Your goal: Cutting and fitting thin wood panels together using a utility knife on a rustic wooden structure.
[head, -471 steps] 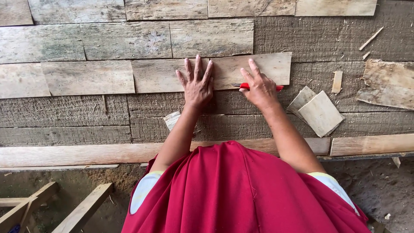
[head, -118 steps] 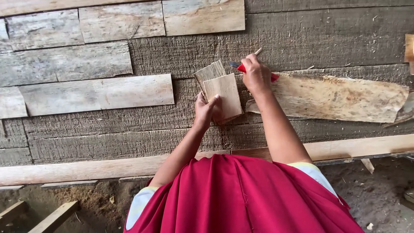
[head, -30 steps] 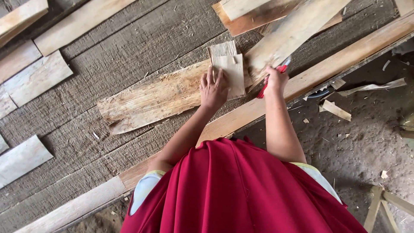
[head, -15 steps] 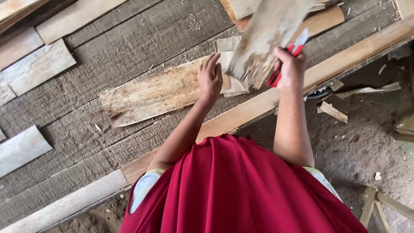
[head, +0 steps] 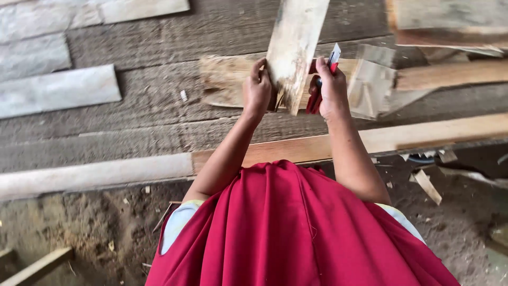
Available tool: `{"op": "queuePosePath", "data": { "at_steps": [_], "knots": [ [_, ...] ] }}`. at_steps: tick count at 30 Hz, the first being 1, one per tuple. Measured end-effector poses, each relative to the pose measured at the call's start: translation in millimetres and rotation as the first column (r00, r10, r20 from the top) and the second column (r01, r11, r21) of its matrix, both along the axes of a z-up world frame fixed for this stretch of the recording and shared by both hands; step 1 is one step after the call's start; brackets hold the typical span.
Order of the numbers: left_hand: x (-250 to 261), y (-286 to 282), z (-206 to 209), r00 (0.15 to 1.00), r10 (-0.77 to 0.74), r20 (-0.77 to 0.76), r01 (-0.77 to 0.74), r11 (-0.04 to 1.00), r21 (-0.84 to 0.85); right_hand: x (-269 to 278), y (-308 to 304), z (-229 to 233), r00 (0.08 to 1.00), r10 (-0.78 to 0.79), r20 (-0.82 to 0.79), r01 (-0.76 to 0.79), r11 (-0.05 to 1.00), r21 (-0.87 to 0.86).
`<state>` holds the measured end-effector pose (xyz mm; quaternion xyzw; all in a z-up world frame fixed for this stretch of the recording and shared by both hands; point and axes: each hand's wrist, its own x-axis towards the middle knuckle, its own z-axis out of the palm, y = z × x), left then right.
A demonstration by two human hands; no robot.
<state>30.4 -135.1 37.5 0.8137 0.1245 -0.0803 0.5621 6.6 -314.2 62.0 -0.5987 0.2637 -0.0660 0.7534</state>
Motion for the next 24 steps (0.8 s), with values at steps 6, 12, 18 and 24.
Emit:
{"op": "queuePosePath", "data": {
  "at_steps": [6,12,18,24],
  "knots": [
    [-13,141,-13,0.957,0.279,0.085,-0.264,0.952,-0.153,39,122,-86,0.843,0.522,-0.128,-0.417,0.483,-0.770],
    [-42,246,17,0.927,0.339,0.159,-0.233,0.853,-0.466,36,276,-73,0.553,0.674,-0.490,-0.475,-0.228,-0.850],
    [-40,311,-27,0.965,0.254,0.059,-0.144,0.706,-0.693,26,270,-105,0.696,0.564,-0.445,-0.437,-0.159,-0.885],
    [-25,303,-150,0.996,-0.084,0.015,0.065,0.634,-0.771,14,219,-124,0.930,0.230,-0.288,-0.315,0.091,-0.945]
  ]
}}
